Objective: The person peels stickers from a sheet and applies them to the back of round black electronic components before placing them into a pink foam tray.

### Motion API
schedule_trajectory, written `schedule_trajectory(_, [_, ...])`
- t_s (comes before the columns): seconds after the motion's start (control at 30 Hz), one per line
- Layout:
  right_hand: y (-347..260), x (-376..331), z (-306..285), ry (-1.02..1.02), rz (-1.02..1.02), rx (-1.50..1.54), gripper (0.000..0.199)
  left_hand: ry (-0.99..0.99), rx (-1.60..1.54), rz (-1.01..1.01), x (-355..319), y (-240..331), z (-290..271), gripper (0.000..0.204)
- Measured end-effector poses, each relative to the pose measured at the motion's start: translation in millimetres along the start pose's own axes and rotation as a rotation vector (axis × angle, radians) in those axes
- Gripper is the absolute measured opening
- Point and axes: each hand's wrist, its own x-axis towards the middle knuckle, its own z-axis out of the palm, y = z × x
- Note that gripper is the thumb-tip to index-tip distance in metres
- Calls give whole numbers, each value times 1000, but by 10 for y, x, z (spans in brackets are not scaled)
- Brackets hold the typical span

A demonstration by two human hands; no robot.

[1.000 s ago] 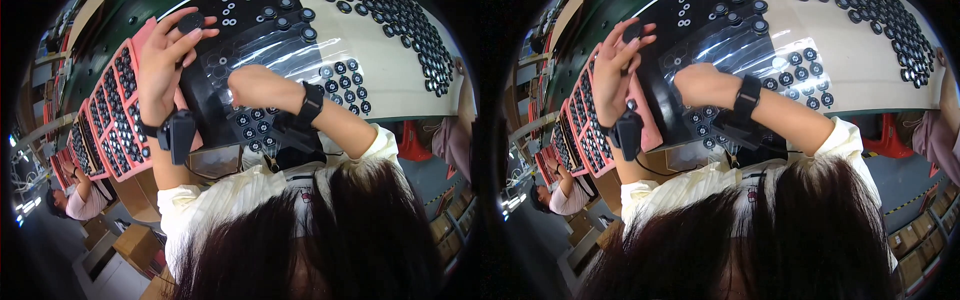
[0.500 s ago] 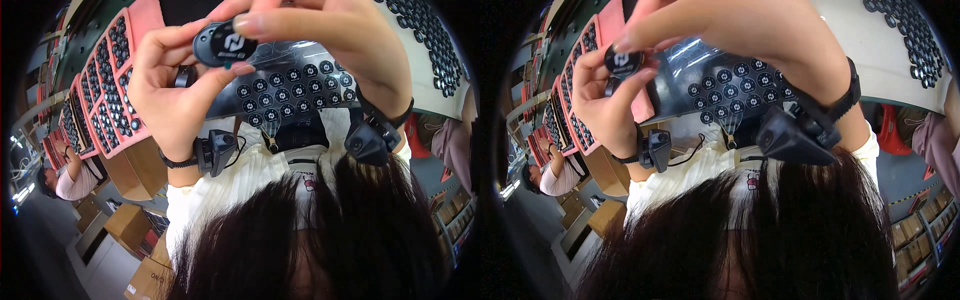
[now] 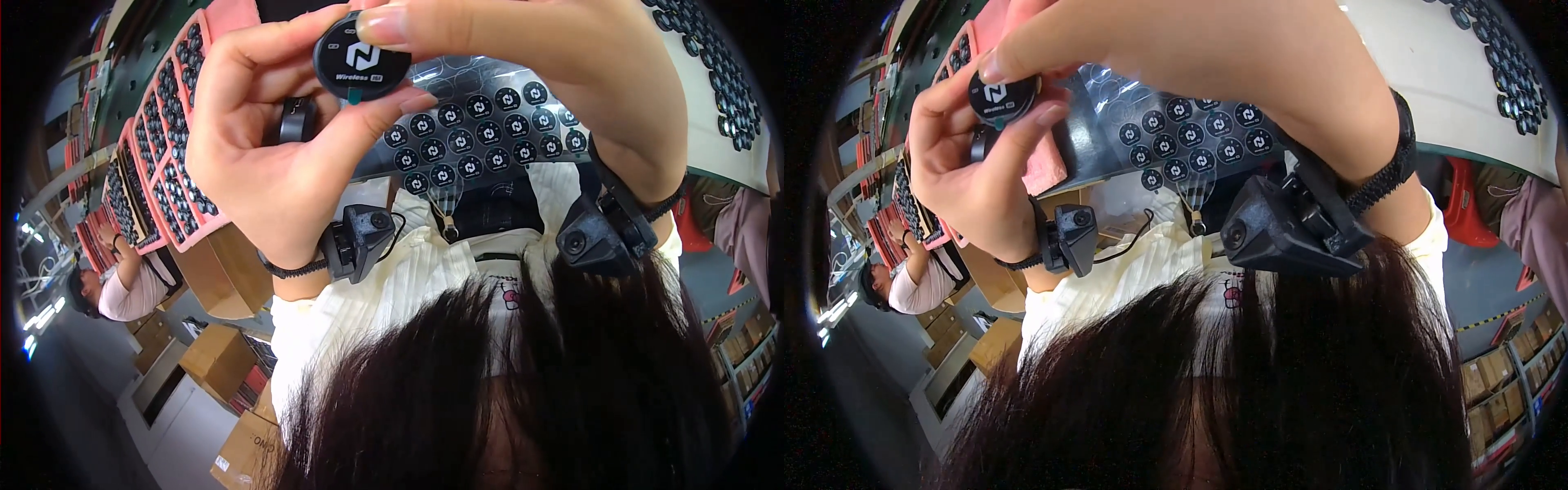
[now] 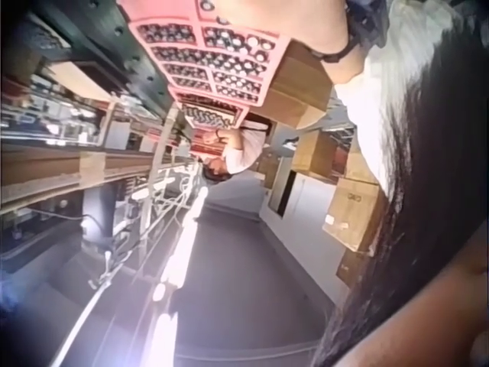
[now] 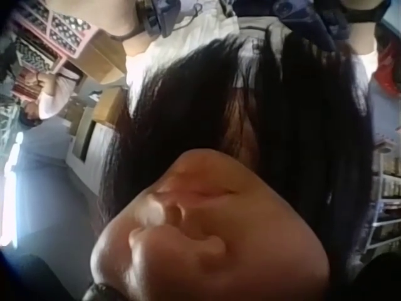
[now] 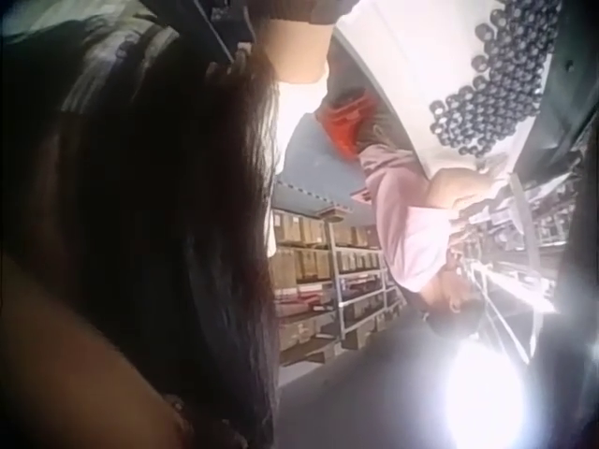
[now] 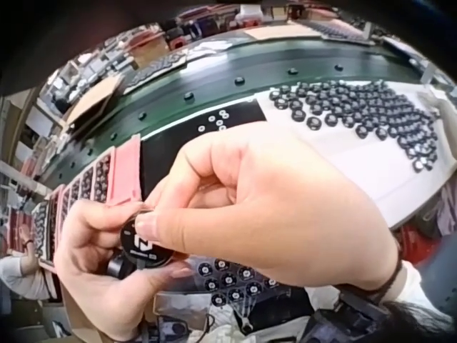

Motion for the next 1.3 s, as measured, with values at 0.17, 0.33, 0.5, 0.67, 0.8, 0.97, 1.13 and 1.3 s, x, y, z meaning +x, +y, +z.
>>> schedule_trajectory(0.17, [39, -82, 11, 74, 37, -92, 18, 67, 30, 23, -21, 22, 49, 43])
schedule_trajectory(0.33, [58, -155, 19, 147, 75, -196, 17, 91, 66, 29, -8, 2, 68, 44])
schedule_trajectory(0.5, [35, -143, 45, 173, 72, -321, 16, 53, 80, 135, -31, -117, 76, 42])
schedule_trajectory(0.67, [276, 18, 233, 98, -141, -381, 33, -152, 334, 322, -303, -203, -112, 39])
schedule_trajectory(0.8, [694, -31, 219, 15, -239, -426, 75, -351, 240, 70, -451, -334, -338, 34])
schedule_trajectory(0.97, [892, -126, 104, -75, -92, -497, 80, -92, 756, -282, -552, -939, -1209, 30])
schedule_trajectory(1.13, [908, -200, 39, -67, -145, -405, 72, -142, 1026, -311, -844, -1672, -1980, 30])
schedule_trajectory(1.3, [921, -212, 82, -117, -111, -410, 69, -55, 917, -451, -731, -1874, -1887, 33])
